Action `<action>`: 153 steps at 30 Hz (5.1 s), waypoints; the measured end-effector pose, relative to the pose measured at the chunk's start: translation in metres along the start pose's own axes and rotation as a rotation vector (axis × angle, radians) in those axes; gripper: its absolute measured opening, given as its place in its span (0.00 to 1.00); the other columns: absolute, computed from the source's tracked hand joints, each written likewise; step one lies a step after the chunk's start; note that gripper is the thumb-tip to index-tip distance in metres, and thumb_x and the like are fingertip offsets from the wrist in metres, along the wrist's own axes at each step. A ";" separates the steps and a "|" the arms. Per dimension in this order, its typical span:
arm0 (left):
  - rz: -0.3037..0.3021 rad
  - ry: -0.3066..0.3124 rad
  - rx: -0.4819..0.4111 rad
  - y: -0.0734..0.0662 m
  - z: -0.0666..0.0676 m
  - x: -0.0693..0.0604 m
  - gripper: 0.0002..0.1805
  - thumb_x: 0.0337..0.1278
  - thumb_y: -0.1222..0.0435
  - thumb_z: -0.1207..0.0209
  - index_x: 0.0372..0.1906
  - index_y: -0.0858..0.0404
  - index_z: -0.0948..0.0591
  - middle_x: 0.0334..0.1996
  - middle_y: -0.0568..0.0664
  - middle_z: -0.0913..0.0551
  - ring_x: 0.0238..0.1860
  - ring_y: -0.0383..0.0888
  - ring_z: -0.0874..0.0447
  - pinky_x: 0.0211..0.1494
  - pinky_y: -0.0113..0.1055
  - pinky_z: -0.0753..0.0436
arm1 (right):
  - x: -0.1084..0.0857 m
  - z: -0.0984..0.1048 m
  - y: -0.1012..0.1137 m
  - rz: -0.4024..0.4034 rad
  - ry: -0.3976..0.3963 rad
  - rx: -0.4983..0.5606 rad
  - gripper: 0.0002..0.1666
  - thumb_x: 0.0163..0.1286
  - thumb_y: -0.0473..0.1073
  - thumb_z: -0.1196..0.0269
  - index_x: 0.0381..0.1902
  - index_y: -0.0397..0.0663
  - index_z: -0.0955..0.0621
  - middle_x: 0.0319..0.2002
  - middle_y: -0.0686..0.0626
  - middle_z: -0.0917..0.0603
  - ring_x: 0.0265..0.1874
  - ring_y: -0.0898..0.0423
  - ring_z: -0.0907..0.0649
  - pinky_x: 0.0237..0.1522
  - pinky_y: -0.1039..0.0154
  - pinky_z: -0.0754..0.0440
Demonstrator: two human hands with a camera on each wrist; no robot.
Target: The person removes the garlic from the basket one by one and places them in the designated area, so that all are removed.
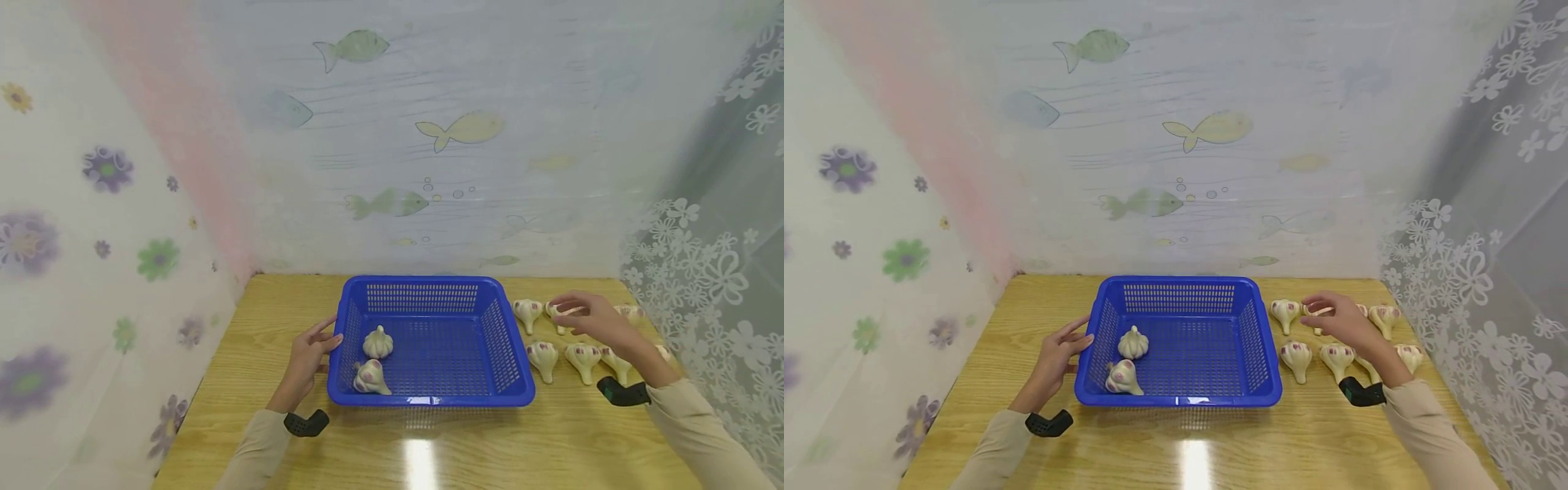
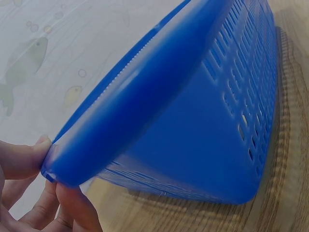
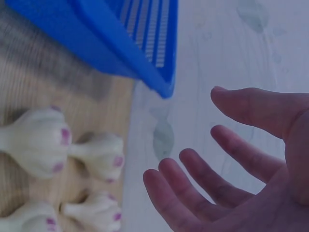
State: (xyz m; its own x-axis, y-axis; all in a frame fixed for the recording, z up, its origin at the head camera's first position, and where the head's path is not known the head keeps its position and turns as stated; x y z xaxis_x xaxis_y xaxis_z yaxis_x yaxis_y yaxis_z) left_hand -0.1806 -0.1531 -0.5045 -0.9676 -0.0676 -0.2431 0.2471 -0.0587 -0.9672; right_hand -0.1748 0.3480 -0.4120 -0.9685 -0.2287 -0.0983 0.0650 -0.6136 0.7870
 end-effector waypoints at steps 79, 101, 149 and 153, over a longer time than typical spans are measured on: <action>0.008 -0.018 -0.010 0.001 -0.001 0.001 0.26 0.57 0.66 0.38 0.62 0.50 0.25 0.49 0.59 0.20 0.34 0.46 0.18 0.29 0.43 0.17 | 0.097 -0.179 0.105 0.179 0.482 0.044 0.20 0.57 0.39 0.31 0.49 0.44 0.21 0.43 0.44 0.20 0.42 0.49 0.20 0.36 0.59 0.19; 0.010 -0.021 -0.010 0.002 0.000 0.001 0.25 0.57 0.66 0.38 0.61 0.51 0.24 0.49 0.58 0.19 0.34 0.47 0.18 0.30 0.44 0.17 | 0.118 -0.230 0.120 0.106 0.669 0.039 0.24 0.54 0.36 0.30 0.51 0.39 0.22 0.45 0.39 0.19 0.38 0.52 0.18 0.39 0.46 0.19; 0.016 -0.015 -0.027 0.004 0.000 0.003 0.25 0.56 0.65 0.37 0.61 0.53 0.24 0.49 0.59 0.20 0.33 0.45 0.18 0.25 0.38 0.20 | 0.118 -0.254 0.131 0.062 0.789 0.044 0.17 0.49 0.34 0.33 0.40 0.44 0.20 0.39 0.48 0.21 0.34 0.55 0.20 0.35 0.50 0.17; 0.021 0.009 -0.037 -0.002 0.001 -0.001 0.26 0.58 0.66 0.38 0.63 0.55 0.26 0.50 0.60 0.20 0.33 0.45 0.19 0.26 0.39 0.20 | 0.117 -0.247 0.129 0.077 0.779 0.069 0.17 0.49 0.35 0.32 0.40 0.44 0.19 0.41 0.48 0.21 0.35 0.55 0.21 0.35 0.48 0.17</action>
State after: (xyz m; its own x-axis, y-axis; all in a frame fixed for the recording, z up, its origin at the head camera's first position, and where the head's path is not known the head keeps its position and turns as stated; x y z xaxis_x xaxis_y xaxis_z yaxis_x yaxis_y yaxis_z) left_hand -0.1799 -0.1538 -0.5021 -0.9628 -0.0591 -0.2638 0.2653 -0.0208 -0.9639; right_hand -0.2207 0.0559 -0.4726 -0.5127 -0.7484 -0.4208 0.0849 -0.5319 0.8426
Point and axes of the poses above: each hand's wrist, its own x-axis towards the middle knuckle, its own z-axis out of the back of the hand, y = z × x, the point moved 1 cm from there along x, towards the middle knuckle
